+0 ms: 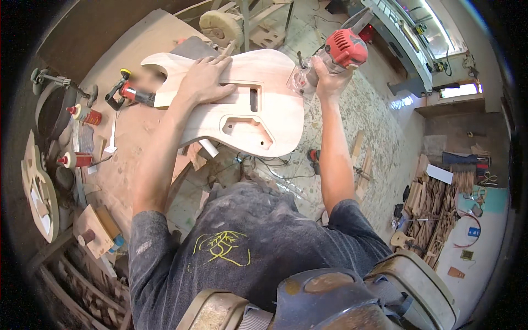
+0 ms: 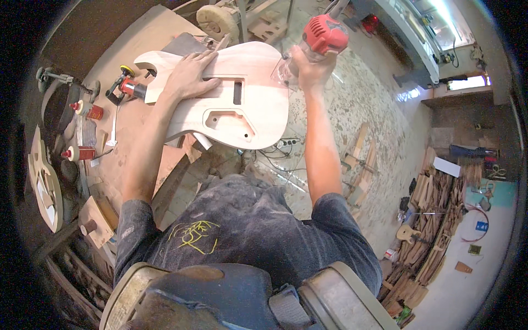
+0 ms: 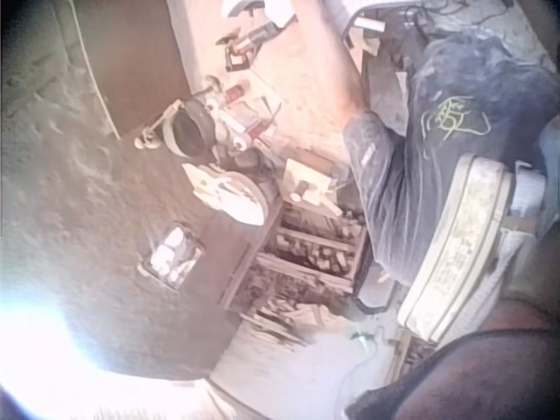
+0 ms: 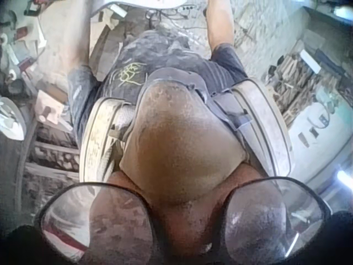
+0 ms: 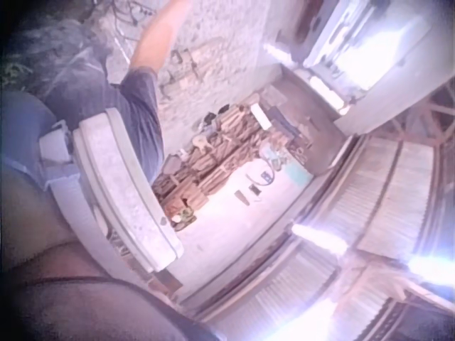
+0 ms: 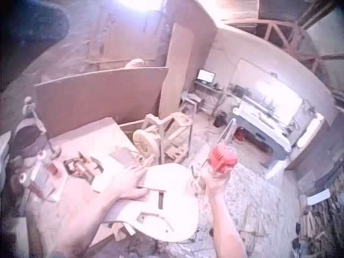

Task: The person uses a handheld router to shape the edges and interior cavities of a wooden guitar body on a workbench.

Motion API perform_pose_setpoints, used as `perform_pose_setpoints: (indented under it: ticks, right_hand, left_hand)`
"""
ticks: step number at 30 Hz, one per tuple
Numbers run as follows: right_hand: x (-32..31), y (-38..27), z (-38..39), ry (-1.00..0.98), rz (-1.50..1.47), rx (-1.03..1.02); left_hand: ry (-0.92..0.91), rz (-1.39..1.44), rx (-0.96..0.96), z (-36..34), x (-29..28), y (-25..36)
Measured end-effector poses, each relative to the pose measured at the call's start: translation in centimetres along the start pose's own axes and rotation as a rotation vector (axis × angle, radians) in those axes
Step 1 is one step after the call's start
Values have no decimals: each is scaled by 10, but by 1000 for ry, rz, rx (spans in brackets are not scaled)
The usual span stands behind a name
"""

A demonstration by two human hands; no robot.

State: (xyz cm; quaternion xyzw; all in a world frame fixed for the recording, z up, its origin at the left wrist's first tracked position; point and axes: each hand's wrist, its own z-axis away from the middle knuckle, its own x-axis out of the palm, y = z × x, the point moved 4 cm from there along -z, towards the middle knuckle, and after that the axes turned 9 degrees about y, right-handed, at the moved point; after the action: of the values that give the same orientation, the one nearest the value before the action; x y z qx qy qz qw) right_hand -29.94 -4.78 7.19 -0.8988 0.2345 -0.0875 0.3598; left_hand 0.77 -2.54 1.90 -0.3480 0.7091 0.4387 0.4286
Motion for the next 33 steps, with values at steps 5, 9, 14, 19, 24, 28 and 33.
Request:
perform_pose_setpoints:
  ticks: [5,9,14,19,24,28,33]
  right_hand:
    - [9,10,-9,-63,49,-38]
    - [13,36,-17,-97,-11,-48]
    - [30,34,-25,-96,-96,-81]
    - [40,45,-32,-137,-152,-43]
    - [52,66,-43,-203,-247,-29]
    - [69,75,-47,-341,-345,27]
    - [90,75,-49,-403,-433,84]
  left_hand:
    - [7,8,-9,1,-1,1]
    - [36,20,-12,1,-1,2]
    - [75,33,6,3,-1,1]
    - [77,39,3,4,-2,3]
    - [63,39,-24,2,-5,8]
    - [66,25,-23,2,-7,9]
    - [123,-2,-5,3,-8,11]
